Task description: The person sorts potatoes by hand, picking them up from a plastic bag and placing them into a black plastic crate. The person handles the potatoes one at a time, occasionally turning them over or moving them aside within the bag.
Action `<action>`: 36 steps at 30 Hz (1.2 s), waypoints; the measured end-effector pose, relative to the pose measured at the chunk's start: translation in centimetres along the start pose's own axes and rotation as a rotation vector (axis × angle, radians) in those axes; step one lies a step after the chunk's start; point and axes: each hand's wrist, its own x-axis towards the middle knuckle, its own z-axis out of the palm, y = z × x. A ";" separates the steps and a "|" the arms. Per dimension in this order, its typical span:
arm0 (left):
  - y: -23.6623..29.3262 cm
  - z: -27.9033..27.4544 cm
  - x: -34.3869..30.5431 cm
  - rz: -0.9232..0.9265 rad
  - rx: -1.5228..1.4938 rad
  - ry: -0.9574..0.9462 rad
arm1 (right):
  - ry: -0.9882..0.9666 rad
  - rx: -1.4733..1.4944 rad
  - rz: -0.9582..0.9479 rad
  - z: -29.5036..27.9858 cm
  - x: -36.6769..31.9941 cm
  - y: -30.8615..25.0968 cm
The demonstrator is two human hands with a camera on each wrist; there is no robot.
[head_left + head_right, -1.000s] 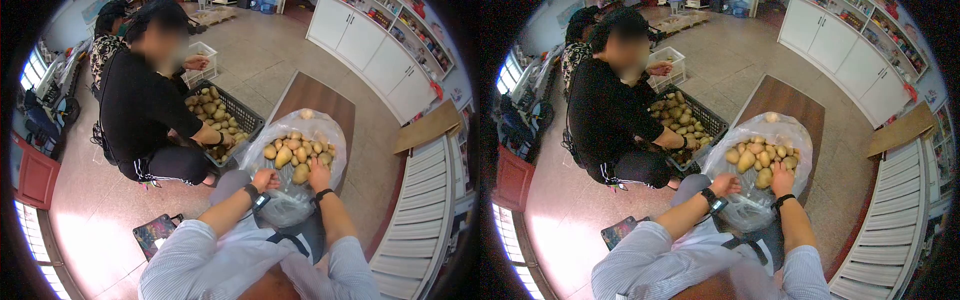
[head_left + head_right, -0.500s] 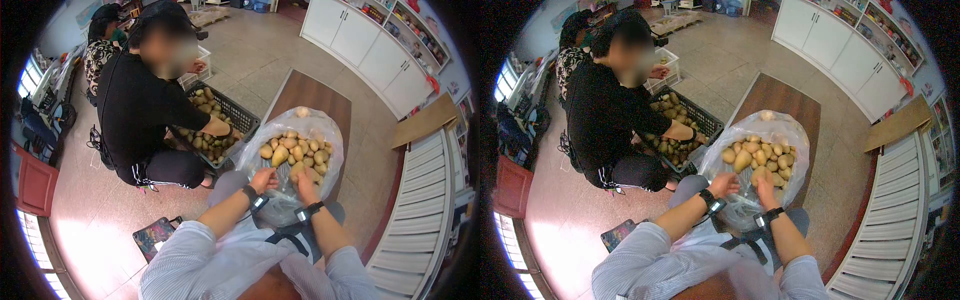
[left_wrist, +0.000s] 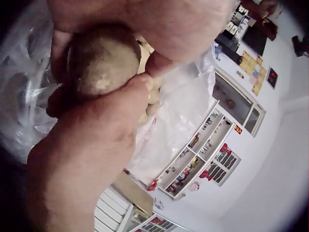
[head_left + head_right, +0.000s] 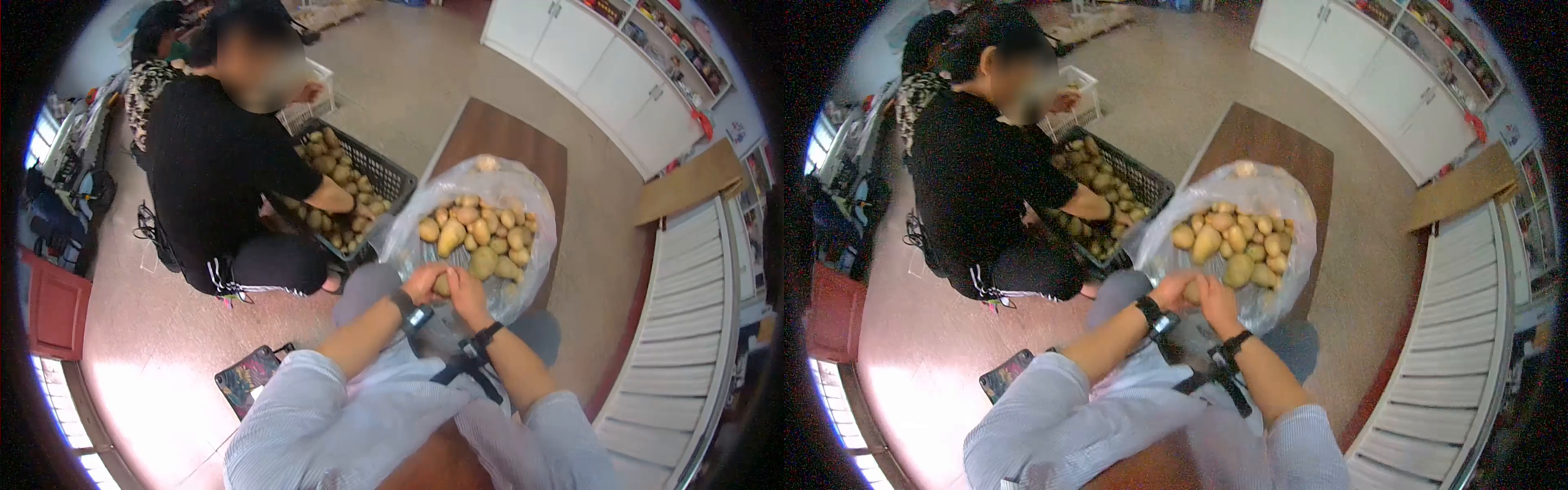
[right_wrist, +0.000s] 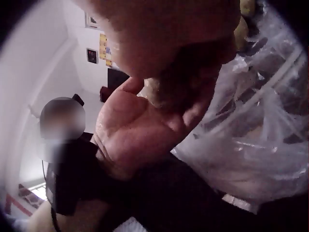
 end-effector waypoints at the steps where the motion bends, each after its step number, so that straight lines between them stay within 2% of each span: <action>1: 0.9 0.1 -1.3 0.387 0.657 -0.005 | 0.016 -0.023 -0.089 -0.3 -0.3 -0.1; 2: 2.2 0.0 -2.5 0.781 1.302 -0.036 | 0.022 -0.021 -0.128 -0.3 -0.5 0.1; 3: 0.3 -1.6 -0.9 0.451 0.786 -0.048 | 0.028 -0.022 -0.160 -0.2 -0.7 0.6; 4: -2.1 -2.7 0.9 0.113 0.283 -0.045 | 0.026 0.055 -0.097 0.0 -0.6 0.8; 5: -1.4 -1.1 0.2 0.078 0.268 -0.068 | 0.029 0.134 -0.045 0.0 -0.8 1.4; 7: 3.6 2.7 -3.3 -0.170 -0.134 0.084 | 0.023 0.139 -0.023 -0.5 -2.0 2.3; 8: 2.8 1.5 -2.6 -0.152 -0.131 0.098 | 0.018 0.154 -0.055 -0.7 -1.1 1.9; 10: -0.1 -1.8 -1.1 0.497 1.037 0.028 | -0.015 0.069 0.033 -2.0 -1.1 1.5; 12: 1.6 -0.5 -2.7 0.628 1.249 0.099 | 0.066 -0.024 -0.009 -1.8 -0.5 3.5; 14: -1.1 -2.3 0.1 0.046 0.016 0.098 | 0.205 -0.120 -0.146 -2.2 0.2 4.4; 16: 1.1 0.1 -1.6 0.167 0.247 0.152 | 0.139 -0.142 -0.022 -3.5 0.4 3.4; 18: -0.7 -2.5 0.7 0.093 0.098 0.080 | 0.149 -0.170 -0.009 -4.1 0.7 2.5; 19: 4.2 -0.1 -1.2 0.052 -0.128 0.129 | 0.153 -0.209 -0.016 -3.8 2.0 2.4; 20: 7.0 3.0 -4.4 -0.033 -0.384 0.168 | 0.128 -0.264 0.015 -3.4 1.6 3.5; 24: 9.0 1.2 -4.5 0.089 -0.365 0.155 | 0.081 -0.286 0.085 -3.6 2.2 3.6; 26: 11.2 0.6 -5.2 0.186 -0.369 0.271 | 0.009 -0.334 0.116 -3.6 2.7 4.0; 28: 11.8 -1.5 -4.8 0.239 -0.397 0.282 | -0.012 -0.342 0.130 -3.9 2.9 3.6; 30: 12.3 -4.3 -3.9 0.316 -0.549 0.267 | -0.025 -0.348 0.150 -3.8 3.4 4.0; 31: 11.4 -6.5 -3.3 0.503 -0.001 0.359 | -0.013 -0.354 0.129 -3.4 3.3 4.7; 32: 11.2 -7.6 -2.8 0.502 0.000 0.358 | 0.008 -0.358 0.103 -3.2 3.5 5.1; 34: 12.3 -7.1 -3.5 0.598 -0.184 0.504 | 0.002 -0.362 0.112 -3.4 3.3 4.9; 35: 14.1 -6.3 -5.0 0.439 -0.580 0.518 | -0.002 -0.365 0.117 -3.4 3.4 4.6; 36: 13.9 -7.6 -5.0 0.438 -0.580 0.516 | 0.000 -0.366 0.118 -3.4 3.5 4.4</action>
